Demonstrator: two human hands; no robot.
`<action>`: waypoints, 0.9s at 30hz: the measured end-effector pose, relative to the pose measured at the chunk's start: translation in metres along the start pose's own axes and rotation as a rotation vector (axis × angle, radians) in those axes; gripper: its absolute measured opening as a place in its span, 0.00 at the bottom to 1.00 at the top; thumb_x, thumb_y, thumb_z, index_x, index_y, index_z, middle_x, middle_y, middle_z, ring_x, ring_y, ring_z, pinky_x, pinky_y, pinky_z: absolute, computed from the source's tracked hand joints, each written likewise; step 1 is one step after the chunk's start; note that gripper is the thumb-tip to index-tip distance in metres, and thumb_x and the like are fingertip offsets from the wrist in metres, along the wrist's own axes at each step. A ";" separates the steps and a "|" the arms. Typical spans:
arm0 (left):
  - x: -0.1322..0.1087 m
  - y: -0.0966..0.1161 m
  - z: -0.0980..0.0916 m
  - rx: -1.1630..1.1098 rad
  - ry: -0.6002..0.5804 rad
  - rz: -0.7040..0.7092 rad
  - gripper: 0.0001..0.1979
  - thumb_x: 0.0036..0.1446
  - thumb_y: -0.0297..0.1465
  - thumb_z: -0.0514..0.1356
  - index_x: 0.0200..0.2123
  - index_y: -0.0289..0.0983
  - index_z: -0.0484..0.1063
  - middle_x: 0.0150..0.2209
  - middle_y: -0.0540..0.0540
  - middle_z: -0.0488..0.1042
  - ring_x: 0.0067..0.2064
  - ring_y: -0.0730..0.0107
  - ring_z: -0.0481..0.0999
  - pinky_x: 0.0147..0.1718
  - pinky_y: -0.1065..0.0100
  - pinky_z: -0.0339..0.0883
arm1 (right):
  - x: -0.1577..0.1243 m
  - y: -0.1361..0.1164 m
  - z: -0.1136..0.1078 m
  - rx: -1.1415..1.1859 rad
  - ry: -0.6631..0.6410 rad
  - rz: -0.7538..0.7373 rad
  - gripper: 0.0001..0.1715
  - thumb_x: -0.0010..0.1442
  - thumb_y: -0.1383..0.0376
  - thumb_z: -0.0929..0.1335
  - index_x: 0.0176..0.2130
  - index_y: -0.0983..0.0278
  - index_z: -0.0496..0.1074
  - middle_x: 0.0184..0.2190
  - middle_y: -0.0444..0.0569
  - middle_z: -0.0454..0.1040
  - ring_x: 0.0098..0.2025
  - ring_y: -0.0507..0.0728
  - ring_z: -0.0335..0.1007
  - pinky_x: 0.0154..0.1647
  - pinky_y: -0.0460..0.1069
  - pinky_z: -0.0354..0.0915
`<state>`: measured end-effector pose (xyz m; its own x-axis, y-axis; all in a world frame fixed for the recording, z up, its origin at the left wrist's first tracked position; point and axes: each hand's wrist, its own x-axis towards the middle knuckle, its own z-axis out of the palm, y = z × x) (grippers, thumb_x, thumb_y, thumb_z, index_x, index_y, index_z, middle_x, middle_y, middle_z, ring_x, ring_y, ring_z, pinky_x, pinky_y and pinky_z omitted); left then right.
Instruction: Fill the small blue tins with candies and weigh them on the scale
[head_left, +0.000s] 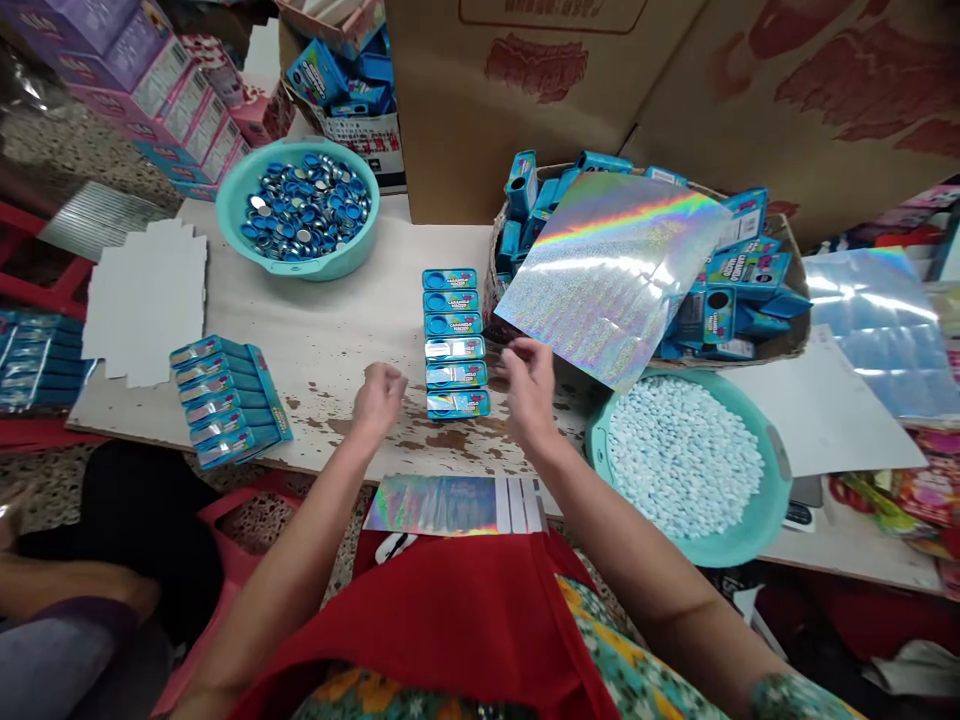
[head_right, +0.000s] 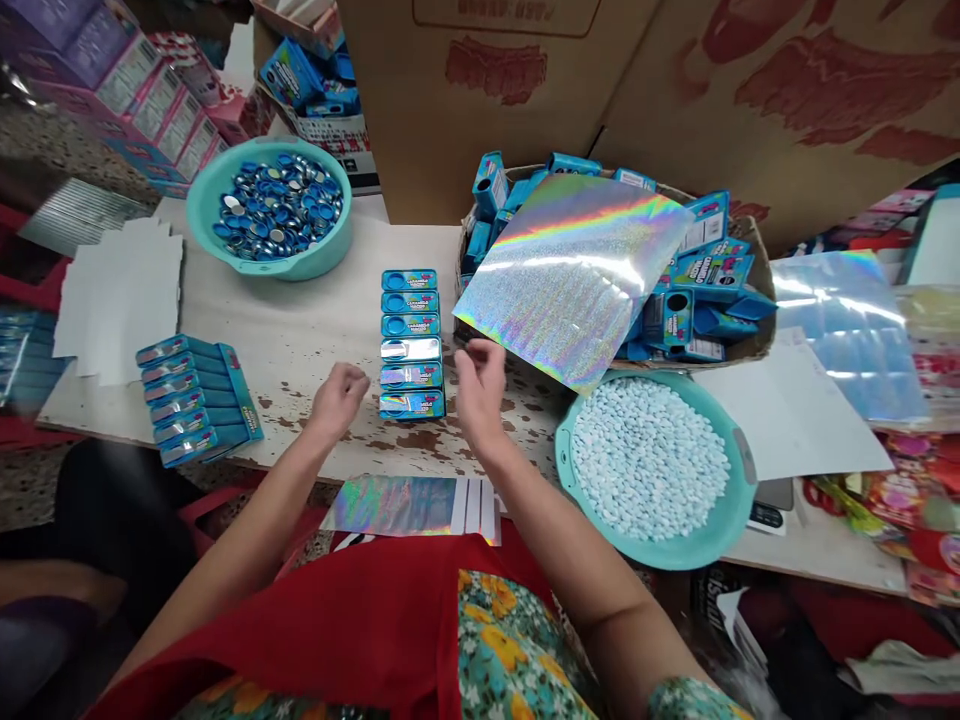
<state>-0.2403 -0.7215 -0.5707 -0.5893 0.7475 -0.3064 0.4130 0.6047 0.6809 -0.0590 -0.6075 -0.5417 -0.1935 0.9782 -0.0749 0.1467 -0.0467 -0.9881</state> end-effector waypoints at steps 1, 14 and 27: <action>-0.013 -0.005 -0.002 0.071 -0.048 -0.013 0.12 0.57 0.40 0.52 0.37 0.38 0.66 0.29 0.48 0.71 0.31 0.66 0.71 0.30 0.68 0.62 | -0.012 0.001 -0.014 -0.030 0.019 -0.015 0.12 0.60 0.58 0.63 0.43 0.61 0.61 0.39 0.47 0.65 0.39 0.54 0.63 0.38 0.49 0.63; -0.056 0.006 0.081 0.351 -0.642 0.246 0.15 0.61 0.36 0.48 0.36 0.38 0.74 0.35 0.44 0.77 0.38 0.63 0.74 0.35 0.69 0.61 | -0.086 0.070 -0.068 -1.028 -0.723 -0.333 0.18 0.59 0.59 0.69 0.49 0.61 0.72 0.47 0.54 0.69 0.48 0.63 0.61 0.48 0.56 0.63; -0.052 0.010 0.108 0.395 -0.567 0.174 0.14 0.59 0.35 0.51 0.38 0.40 0.76 0.39 0.44 0.77 0.43 0.61 0.74 0.40 0.65 0.63 | -0.089 0.093 -0.069 -1.228 -0.758 -0.493 0.22 0.64 0.68 0.63 0.57 0.62 0.65 0.52 0.55 0.69 0.50 0.64 0.60 0.45 0.56 0.58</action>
<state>-0.1301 -0.7248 -0.6192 -0.0847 0.8053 -0.5868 0.7523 0.4378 0.4923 0.0390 -0.6845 -0.6175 -0.8425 0.4969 -0.2080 0.5366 0.8079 -0.2437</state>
